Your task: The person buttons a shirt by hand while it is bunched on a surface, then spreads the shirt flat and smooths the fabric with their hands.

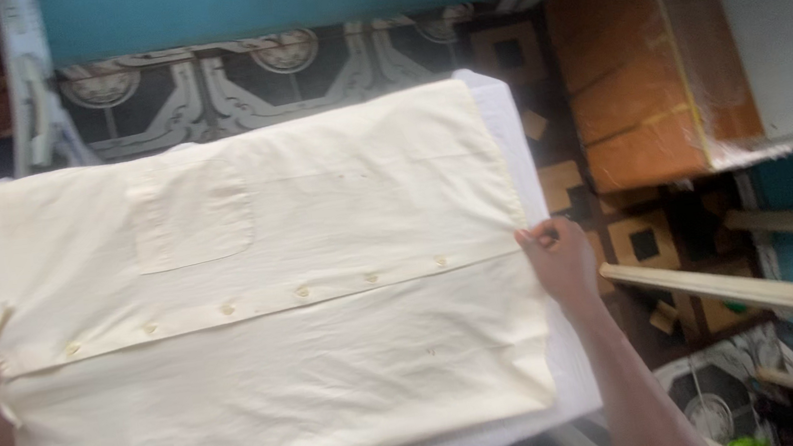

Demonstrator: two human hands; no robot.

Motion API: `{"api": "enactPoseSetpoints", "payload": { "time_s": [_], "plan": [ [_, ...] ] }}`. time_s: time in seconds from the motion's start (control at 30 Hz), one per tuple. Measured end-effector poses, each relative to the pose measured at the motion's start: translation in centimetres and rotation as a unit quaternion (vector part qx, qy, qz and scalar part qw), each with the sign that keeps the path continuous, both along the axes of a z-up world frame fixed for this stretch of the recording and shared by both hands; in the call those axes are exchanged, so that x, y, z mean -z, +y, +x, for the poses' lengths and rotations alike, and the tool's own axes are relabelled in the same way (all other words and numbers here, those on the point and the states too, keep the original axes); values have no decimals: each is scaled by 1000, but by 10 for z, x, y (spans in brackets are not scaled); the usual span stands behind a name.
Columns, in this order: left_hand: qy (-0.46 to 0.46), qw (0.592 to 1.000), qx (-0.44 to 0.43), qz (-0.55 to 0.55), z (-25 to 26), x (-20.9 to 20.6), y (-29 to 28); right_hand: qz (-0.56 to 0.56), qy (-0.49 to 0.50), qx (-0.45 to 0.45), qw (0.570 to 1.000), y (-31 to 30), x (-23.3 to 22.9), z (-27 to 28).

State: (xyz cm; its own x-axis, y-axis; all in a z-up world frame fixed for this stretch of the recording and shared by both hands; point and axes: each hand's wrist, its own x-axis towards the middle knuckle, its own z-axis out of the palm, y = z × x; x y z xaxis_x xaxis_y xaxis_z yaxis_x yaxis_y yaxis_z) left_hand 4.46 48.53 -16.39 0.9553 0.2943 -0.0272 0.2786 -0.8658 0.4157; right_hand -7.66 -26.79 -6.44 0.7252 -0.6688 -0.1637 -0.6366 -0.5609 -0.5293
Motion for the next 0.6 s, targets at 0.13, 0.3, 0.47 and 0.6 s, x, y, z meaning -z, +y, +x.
{"api": "enactPoseSetpoints", "payload": {
  "time_s": [0.13,0.3,0.47,0.6],
  "plan": [
    [-1,976,40,215,11,-31,-16,10,90,16,996,3,-5,3],
    [91,979,27,180,43,-79,-48,-34,13,-3,999,5,6,-11],
    [-33,998,-31,47,12,-128,-54,-181,32,-55,981,16,28,-61],
    [63,982,-176,27,-54,-139,-57,-159,107,-16,981,24,61,-103]
  ]
}}
